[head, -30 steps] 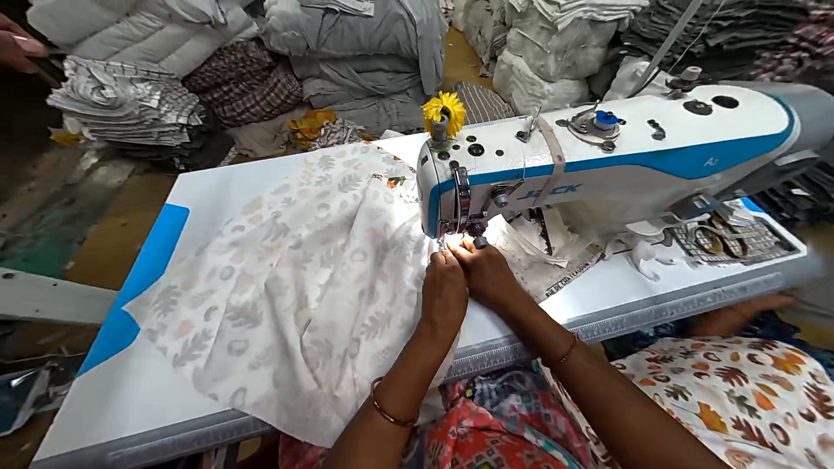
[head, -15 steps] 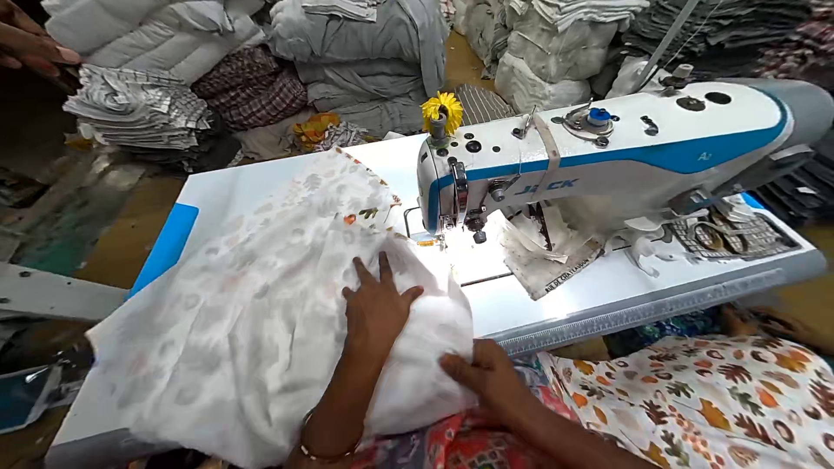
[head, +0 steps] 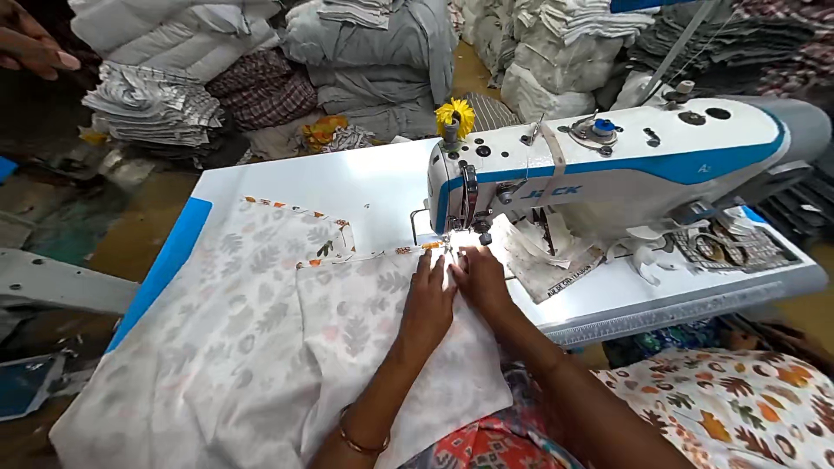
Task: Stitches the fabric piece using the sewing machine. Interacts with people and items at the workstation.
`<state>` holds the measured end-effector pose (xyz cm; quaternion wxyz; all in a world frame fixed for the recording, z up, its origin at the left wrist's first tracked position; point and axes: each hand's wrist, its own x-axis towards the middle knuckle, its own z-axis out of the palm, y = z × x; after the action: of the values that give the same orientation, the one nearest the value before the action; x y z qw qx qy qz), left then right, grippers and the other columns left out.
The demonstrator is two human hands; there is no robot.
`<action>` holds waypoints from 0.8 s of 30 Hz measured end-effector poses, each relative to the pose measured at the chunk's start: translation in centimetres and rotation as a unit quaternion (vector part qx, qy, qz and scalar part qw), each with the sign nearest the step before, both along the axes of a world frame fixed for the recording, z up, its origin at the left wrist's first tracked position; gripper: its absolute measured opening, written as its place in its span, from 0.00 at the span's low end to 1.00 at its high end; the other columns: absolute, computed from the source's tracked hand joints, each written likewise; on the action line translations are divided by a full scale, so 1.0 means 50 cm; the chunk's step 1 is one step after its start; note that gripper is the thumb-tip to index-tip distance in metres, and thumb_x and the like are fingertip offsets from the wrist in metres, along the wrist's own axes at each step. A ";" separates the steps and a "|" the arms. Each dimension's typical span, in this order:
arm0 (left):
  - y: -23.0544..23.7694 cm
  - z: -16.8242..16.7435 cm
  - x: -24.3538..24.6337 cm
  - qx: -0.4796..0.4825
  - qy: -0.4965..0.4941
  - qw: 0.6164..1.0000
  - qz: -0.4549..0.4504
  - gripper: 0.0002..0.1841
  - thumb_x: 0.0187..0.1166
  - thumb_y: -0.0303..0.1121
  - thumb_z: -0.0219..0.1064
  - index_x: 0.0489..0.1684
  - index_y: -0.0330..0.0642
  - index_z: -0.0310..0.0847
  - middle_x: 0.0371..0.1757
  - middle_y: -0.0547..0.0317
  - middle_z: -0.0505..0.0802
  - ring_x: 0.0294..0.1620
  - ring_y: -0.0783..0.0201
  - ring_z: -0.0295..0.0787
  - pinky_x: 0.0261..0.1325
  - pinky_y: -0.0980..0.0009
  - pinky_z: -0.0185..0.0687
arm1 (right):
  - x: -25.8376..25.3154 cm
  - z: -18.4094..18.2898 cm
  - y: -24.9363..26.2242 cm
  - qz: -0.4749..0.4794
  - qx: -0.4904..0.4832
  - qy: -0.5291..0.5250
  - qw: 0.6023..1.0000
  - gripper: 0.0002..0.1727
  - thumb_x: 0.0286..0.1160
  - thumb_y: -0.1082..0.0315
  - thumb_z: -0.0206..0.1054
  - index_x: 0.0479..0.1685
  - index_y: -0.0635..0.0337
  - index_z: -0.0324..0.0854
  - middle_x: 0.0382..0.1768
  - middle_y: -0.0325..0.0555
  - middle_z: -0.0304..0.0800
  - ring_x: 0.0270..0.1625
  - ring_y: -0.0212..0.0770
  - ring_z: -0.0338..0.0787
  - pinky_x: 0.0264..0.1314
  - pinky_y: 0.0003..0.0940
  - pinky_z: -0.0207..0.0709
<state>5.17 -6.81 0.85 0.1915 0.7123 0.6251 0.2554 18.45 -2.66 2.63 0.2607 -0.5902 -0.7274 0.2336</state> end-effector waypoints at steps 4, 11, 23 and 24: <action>-0.031 -0.043 0.009 0.061 0.132 0.989 0.009 0.25 0.86 0.35 0.53 0.82 0.42 0.75 0.86 0.40 0.73 0.88 0.38 0.65 0.81 0.29 0.59 | -0.032 -0.035 -0.029 -0.015 0.054 -0.043 0.998 0.11 0.79 0.76 0.66 0.52 0.73 0.88 0.48 0.66 0.86 0.45 0.58 0.92 0.50 0.48 0.88; -0.041 -0.038 0.013 0.056 0.140 0.989 0.006 0.27 0.82 0.33 0.54 0.83 0.50 0.75 0.87 0.45 0.73 0.88 0.35 0.64 0.74 0.15 0.48 | -0.024 -0.071 -0.080 -0.001 0.176 -0.041 0.984 0.06 0.70 0.75 0.72 0.33 0.71 0.90 0.35 0.59 0.89 0.31 0.50 0.93 0.35 0.39 0.89; -0.068 0.093 -0.051 -0.073 0.109 0.952 -0.278 0.16 0.73 0.33 0.73 0.53 0.32 0.89 0.70 0.35 0.87 0.80 0.39 0.78 0.86 0.36 0.57 | -0.019 -0.073 -0.080 0.003 0.172 -0.037 0.984 0.06 0.69 0.76 0.70 0.33 0.73 0.89 0.35 0.58 0.88 0.32 0.50 0.93 0.36 0.39 0.89; -0.071 0.094 -0.046 -0.066 0.119 0.951 -0.277 0.17 0.73 0.37 0.75 0.51 0.33 0.90 0.68 0.36 0.89 0.78 0.39 0.80 0.83 0.38 0.63 | -0.020 -0.072 -0.079 0.002 0.174 -0.038 0.984 0.06 0.69 0.76 0.70 0.33 0.73 0.89 0.34 0.58 0.88 0.32 0.50 0.93 0.35 0.39 0.89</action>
<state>2.87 -10.33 5.57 0.2260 0.8684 0.4366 0.0639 17.47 -6.62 -0.98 0.3313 -0.5429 -0.7674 0.0814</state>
